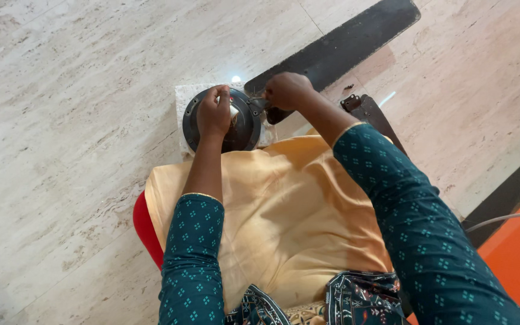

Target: The person sits on the floor and uses a screwdriver to attach a fan blade to the motor housing. They align the blade, insert screws, and tighten them to secure the blade in place.

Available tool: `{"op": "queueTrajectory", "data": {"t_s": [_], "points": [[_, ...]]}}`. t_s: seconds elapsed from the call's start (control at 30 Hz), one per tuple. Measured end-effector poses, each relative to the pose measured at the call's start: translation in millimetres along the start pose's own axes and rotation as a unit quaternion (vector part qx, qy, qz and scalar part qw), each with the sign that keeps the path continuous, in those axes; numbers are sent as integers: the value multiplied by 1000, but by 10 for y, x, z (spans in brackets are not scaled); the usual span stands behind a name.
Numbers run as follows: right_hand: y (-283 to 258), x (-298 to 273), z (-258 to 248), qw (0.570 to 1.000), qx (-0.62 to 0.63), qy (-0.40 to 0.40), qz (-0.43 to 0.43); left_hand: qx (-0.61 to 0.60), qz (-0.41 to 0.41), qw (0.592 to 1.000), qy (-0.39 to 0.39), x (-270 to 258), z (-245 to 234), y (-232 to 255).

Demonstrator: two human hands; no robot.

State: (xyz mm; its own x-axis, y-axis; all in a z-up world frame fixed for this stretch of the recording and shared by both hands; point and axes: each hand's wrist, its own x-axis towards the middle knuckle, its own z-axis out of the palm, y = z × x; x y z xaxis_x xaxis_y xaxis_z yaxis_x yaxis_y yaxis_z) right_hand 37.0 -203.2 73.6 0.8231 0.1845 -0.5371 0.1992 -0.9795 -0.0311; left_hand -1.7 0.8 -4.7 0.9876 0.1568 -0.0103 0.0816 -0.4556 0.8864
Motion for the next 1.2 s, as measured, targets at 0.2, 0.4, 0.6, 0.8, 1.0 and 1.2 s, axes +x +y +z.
{"op": "queueTrajectory", "data": {"t_s": [0.2, 0.4, 0.6, 0.8, 1.0, 1.2], "points": [[1139, -263, 531, 862, 331, 373, -85, -5, -24, 1000, -9, 17, 9, -81], [2393, -82, 647, 650, 517, 558, -3, -36, 10, 999, -5, 9, -6, -75], [2919, -131, 1218, 698, 587, 342, 225, -41, 17, 999, -20, 34, -22, -55], [2860, -149, 1390, 865, 398, 192, 237, -47, 2, 998, -38, 8, -76, 24], [2770, 87, 1434, 913, 337, 185, 136, -63, -7, 997, -47, -5, -83, 70], [2850, 128, 1556, 912, 303, 253, 110, -91, -3, 995, -46, -8, -82, 115]]}}
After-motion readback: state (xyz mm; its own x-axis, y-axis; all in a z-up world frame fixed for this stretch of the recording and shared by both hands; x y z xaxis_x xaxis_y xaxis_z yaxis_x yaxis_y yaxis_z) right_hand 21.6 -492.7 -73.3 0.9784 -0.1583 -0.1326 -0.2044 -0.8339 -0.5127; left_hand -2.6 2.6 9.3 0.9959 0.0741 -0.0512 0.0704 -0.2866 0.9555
